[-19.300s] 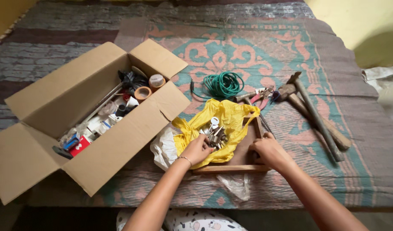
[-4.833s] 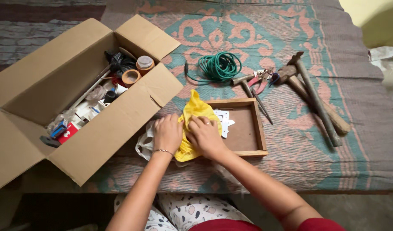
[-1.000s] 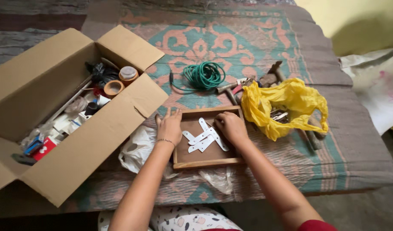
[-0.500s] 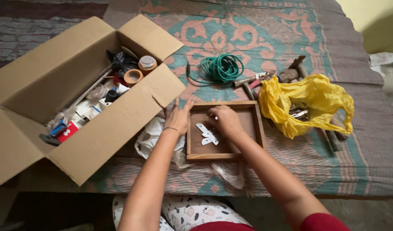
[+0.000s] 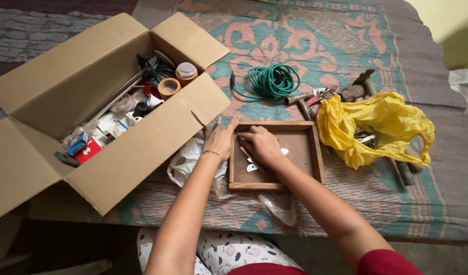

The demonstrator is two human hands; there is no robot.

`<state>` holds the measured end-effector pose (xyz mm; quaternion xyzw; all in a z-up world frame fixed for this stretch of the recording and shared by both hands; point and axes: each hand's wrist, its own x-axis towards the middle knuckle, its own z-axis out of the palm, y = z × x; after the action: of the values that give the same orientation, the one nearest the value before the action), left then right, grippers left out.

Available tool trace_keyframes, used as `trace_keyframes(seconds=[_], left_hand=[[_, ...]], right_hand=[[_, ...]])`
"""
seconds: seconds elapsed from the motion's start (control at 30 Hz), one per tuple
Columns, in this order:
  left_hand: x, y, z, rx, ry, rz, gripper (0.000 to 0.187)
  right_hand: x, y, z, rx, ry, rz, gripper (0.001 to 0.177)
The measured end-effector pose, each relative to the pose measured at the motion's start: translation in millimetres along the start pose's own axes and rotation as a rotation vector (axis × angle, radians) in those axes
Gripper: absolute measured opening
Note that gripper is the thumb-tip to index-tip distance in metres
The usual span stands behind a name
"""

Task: The person sorts hardware items from a cardboard box into a wooden tray and plastic bags, then places some items back into the box. They handle metal brackets, a green cable, and other small parts, arranging them on a patterned mat.

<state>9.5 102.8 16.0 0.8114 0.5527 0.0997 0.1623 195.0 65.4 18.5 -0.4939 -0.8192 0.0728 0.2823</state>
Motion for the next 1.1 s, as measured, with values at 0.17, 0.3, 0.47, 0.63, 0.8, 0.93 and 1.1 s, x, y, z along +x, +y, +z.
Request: trace_keyframes(seconds=[0.17, 0.3, 0.47, 0.63, 0.8, 0.93, 1.1], left_hand=[[-15, 3, -13, 0.083, 0.096, 0.165, 0.072], [-68, -8, -40, -0.026, 0.168, 0.247, 0.062], [-142, -43, -81, -0.317, 0.279, 0.125, 0.031], [-164, -46, -73, -0.279, 0.329, 0.013, 0.036], [-151, -24, -39, -0.266, 0.484, -0.109, 0.061], [-146, -18, -33, -0.534, 0.639, 0.074, 0.042], [-124, -9, -37, -0.846, 0.612, 0.030, 0.033]], right_hand=[[2, 1, -9, 0.130, -0.021, 0.066, 0.015], [-3, 8, -17, 0.124, -0.018, 0.019, 0.013], [-4, 3, 0, 0.163, 0.095, -0.057, 0.009], [-4, -33, 18, 0.710, 0.083, 0.047, 0.033], [-2, -54, 16, 0.619, -0.027, 0.194, 0.029], [1, -60, 21, 0.892, -0.149, 0.299, 0.024], [0, -61, 25, 1.222, -0.214, 0.457, 0.027]])
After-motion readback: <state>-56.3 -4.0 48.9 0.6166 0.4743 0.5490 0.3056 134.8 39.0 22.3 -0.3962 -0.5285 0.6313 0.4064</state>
